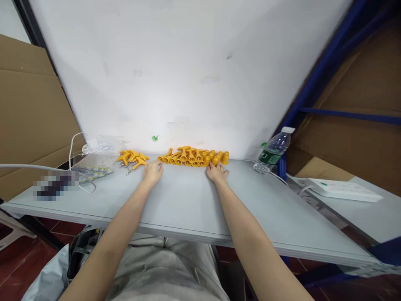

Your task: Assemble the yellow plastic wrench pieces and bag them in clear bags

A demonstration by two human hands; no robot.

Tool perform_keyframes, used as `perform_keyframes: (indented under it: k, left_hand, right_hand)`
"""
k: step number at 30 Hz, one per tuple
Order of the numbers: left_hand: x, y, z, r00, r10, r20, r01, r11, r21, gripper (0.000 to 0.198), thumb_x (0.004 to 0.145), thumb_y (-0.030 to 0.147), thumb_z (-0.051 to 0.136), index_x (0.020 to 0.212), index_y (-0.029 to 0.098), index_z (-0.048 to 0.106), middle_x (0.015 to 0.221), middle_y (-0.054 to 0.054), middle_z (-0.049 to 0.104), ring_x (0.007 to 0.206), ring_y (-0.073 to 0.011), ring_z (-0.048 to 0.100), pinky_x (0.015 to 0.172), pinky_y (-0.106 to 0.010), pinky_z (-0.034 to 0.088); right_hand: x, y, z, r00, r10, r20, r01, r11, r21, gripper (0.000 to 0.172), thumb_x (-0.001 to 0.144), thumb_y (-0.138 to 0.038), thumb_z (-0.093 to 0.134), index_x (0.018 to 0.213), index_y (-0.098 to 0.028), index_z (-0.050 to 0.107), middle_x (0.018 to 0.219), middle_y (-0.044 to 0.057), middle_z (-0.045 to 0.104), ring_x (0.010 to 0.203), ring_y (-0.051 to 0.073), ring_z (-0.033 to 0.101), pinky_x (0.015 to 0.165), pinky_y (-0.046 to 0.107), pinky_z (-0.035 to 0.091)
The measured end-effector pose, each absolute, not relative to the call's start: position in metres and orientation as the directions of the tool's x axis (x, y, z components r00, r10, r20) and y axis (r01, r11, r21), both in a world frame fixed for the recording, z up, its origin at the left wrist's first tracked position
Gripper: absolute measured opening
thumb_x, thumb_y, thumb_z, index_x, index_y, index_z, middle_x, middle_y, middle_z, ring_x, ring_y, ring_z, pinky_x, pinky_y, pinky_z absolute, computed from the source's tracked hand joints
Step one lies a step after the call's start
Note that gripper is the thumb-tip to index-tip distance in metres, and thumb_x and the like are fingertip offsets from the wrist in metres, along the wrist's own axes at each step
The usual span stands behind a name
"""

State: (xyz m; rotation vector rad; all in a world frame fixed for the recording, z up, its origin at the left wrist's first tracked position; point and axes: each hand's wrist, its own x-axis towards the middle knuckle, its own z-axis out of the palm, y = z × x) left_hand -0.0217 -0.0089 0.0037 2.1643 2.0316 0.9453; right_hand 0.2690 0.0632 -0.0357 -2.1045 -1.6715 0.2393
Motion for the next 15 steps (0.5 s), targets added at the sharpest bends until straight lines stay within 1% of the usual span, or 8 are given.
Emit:
perform_keyframes:
  k: [3,5,7,9,11,13,15]
  left_hand:
    - [-0.035,-0.007,0.006,-0.29,0.871,0.397,0.909,0.121,0.399,0.035,0.085,0.017,0.047,0.117,0.016,0.06,0.126,-0.016,0.06,0.12,-0.0317,0.051,0.099,-0.049,0.038]
    - [-0.045,-0.004,0.005,-0.412,0.842,0.348,0.875,0.258,0.41,0.04,0.083,0.016,0.047,0.122,0.015,0.056,0.132,-0.019,0.055,0.126,-0.0336,0.045,0.101,-0.054,0.035]
    - [-0.054,0.0,0.002,-0.487,0.825,0.287,0.836,0.345,0.426,0.043,0.082,0.015,0.047,0.125,0.016,0.053,0.135,-0.02,0.052,0.129,-0.0342,0.042,0.102,-0.057,0.032]
    - [-0.061,0.004,-0.003,-0.524,0.822,0.221,0.805,0.394,0.443,0.043,0.082,0.013,0.046,0.124,0.019,0.052,0.135,-0.018,0.053,0.13,-0.0333,0.042,0.103,-0.058,0.03]
    - [-0.065,0.009,-0.007,-0.53,0.824,0.198,0.793,0.4,0.458,0.041,0.082,0.012,0.044,0.121,0.023,0.054,0.134,-0.015,0.055,0.129,-0.0315,0.043,0.103,-0.058,0.028]
    - [-0.068,0.012,-0.012,-0.526,0.817,0.236,0.79,0.367,0.49,0.038,0.081,0.011,0.046,0.116,0.024,0.056,0.131,-0.014,0.058,0.127,-0.0312,0.045,0.104,-0.059,0.027]
    - [-0.071,0.014,-0.016,-0.522,0.799,0.298,0.782,0.309,0.542,0.035,0.078,0.01,0.051,0.11,0.023,0.058,0.126,-0.015,0.06,0.124,-0.0334,0.048,0.103,-0.061,0.026]
  right_hand:
    - [0.269,0.058,-0.033,0.285,0.938,0.197,0.852,-0.154,-0.501,0.047,0.094,-0.028,0.036,0.137,-0.014,0.051,0.143,0.025,0.04,0.136,0.037,0.029,0.106,0.063,0.014]
    - [0.269,0.054,-0.03,0.325,0.915,0.24,0.83,-0.154,-0.535,0.044,0.094,-0.029,0.037,0.133,-0.016,0.053,0.136,0.024,0.046,0.131,0.037,0.035,0.104,0.062,0.017]
    - [0.27,0.05,-0.027,0.358,0.89,0.284,0.818,-0.151,-0.556,0.041,0.094,-0.031,0.035,0.128,-0.018,0.055,0.128,0.02,0.05,0.125,0.034,0.042,0.104,0.06,0.02]
    - [0.27,0.047,-0.024,0.372,0.865,0.337,0.813,-0.128,-0.569,0.039,0.095,-0.033,0.033,0.123,-0.019,0.056,0.121,0.018,0.052,0.119,0.031,0.046,0.103,0.058,0.023]
    - [0.27,0.046,-0.021,0.375,0.837,0.398,0.81,-0.088,-0.579,0.038,0.094,-0.033,0.031,0.118,-0.018,0.057,0.116,0.017,0.053,0.115,0.029,0.048,0.101,0.056,0.027]
    - [0.269,0.045,-0.019,0.373,0.813,0.447,0.804,-0.042,-0.594,0.037,0.094,-0.033,0.03,0.115,-0.017,0.056,0.114,0.017,0.053,0.111,0.028,0.05,0.099,0.054,0.03]
    - [0.267,0.044,-0.016,0.366,0.798,0.479,0.792,0.004,-0.611,0.037,0.095,-0.033,0.028,0.115,-0.016,0.054,0.113,0.017,0.053,0.109,0.028,0.05,0.097,0.052,0.034]
